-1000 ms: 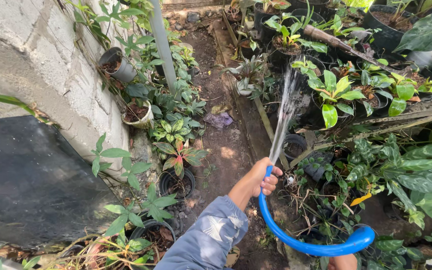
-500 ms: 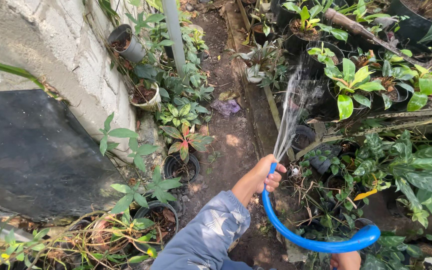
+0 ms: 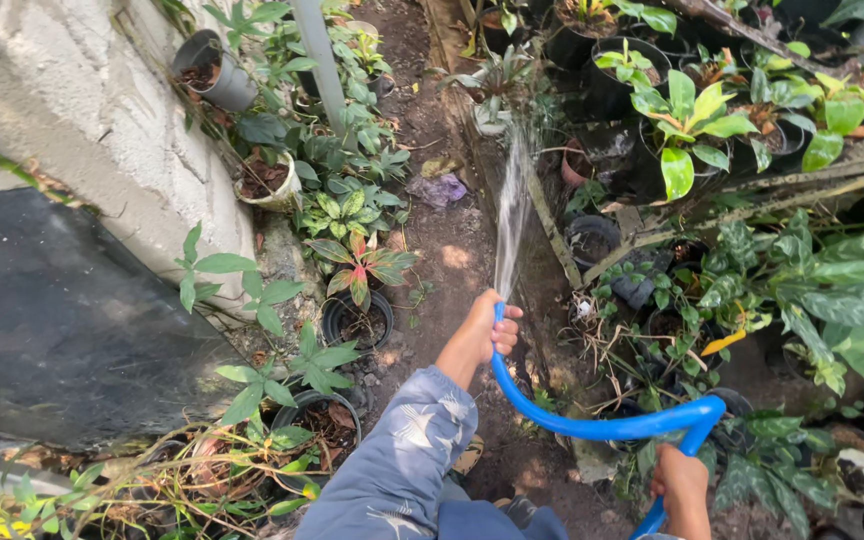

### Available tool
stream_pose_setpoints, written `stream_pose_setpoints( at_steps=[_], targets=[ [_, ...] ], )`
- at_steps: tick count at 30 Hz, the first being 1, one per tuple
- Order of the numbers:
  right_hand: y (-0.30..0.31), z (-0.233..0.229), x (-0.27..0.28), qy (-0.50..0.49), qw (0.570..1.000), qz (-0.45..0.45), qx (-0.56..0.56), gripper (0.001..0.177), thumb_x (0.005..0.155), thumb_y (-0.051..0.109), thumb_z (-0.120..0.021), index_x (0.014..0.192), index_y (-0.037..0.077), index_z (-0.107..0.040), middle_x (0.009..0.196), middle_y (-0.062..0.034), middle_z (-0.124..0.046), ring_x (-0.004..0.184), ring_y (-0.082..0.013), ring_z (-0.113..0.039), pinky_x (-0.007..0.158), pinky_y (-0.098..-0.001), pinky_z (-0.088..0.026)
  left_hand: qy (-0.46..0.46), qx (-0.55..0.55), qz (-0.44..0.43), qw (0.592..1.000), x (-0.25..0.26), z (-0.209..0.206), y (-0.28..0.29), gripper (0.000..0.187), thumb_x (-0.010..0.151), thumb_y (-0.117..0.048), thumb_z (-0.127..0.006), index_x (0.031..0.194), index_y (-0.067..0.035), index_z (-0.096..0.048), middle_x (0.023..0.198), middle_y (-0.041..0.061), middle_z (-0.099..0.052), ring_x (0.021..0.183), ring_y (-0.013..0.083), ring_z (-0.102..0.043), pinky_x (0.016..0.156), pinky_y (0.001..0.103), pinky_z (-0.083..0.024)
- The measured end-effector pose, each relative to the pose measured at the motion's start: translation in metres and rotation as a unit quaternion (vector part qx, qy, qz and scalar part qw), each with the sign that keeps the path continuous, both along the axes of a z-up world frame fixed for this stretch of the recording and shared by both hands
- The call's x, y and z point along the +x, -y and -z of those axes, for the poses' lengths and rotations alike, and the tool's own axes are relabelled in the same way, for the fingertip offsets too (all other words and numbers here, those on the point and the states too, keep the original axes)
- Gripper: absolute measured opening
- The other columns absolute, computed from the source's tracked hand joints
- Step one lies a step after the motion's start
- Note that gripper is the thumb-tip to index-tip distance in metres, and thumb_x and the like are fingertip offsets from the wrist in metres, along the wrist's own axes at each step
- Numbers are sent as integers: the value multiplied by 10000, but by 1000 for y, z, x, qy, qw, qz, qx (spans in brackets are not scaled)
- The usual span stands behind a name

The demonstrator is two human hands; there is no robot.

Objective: The person waters numerous potted plants in a nursery using a blue hose, moving between different sections of the garden.

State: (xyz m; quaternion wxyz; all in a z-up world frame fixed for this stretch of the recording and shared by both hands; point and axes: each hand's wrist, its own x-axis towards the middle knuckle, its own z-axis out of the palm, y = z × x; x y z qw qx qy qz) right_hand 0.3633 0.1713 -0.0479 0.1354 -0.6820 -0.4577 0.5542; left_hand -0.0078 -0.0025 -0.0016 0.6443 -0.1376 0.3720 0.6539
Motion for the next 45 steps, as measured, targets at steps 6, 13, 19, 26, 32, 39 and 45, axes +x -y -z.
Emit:
stream_pose_setpoints(
  at_steps=[6, 13, 19, 26, 32, 39, 45],
  targets=[
    [6, 8, 8, 12, 1000, 29, 2, 309, 932, 187, -624, 717, 63, -440, 525, -75, -399, 384, -206, -350, 381, -394, -273, -5, -15, -9, 1000, -16, -7, 5, 379, 922, -440, -389, 943, -100, -556, 511, -53, -325, 376, 70, -248, 358, 286, -201],
    [10, 13, 17, 14, 999, 50, 0, 263, 940, 156, -634, 774, 52, -460, 548, -60, -416, 399, -178, -358, 384, -365, -269, -14, -11, -1, 1000, -25, -9, 5, 360, 921, -417, -391, 943, -101, -560, 509, -55, -321, 381, 74, -255, 359, 284, -202],
    [13, 13, 20, 22, 998, 62, -18, 274, 935, 164, -631, 781, 55, -431, 542, -76, -410, 392, -194, -352, 386, -395, -289, -20, -4, -3, 1000, -30, -19, 3, 337, 912, -398, -393, 920, -102, -555, 501, -54, -313, 374, 75, -244, 361, 290, -205],
    [11, 15, 17, 31, 998, 56, -11, 290, 947, 183, -633, 788, 43, -434, 543, -85, -413, 392, -202, -354, 391, -397, -278, -21, 0, -11, 1000, -35, -25, 4, 338, 910, -397, -401, 900, -98, -558, 499, -54, -308, 375, 76, -245, 365, 288, -206],
    [14, 22, 22, 15, 998, 58, -7, 255, 936, 165, -637, 795, 41, -465, 544, -72, -408, 389, -199, -351, 389, -403, -270, -16, -8, -12, 1000, -39, -28, 8, 335, 908, -403, -401, 920, -107, -557, 493, -61, -298, 375, 74, -249, 369, 289, -218],
    [25, 29, 38, 49, 997, 58, 10, 293, 920, 177, -646, 733, 6, -498, 524, -115, -461, 373, -233, -415, 381, -420, -323, -13, -1, -11, 1000, -38, -11, 6, 370, 913, -421, -398, 930, -90, -560, 488, -56, -300, 364, 75, -252, 353, 285, -219],
    [48, 11, 65, 90, 989, 120, 13, 310, 912, 184, -669, 717, -13, -530, 541, -112, -499, 390, -219, -446, 390, -411, -334, 61, -23, 59, 996, 18, 26, -9, 372, 886, -429, -429, 939, -86, -563, 499, -59, -312, 365, 73, -262, 343, 284, -221]
  ],
)
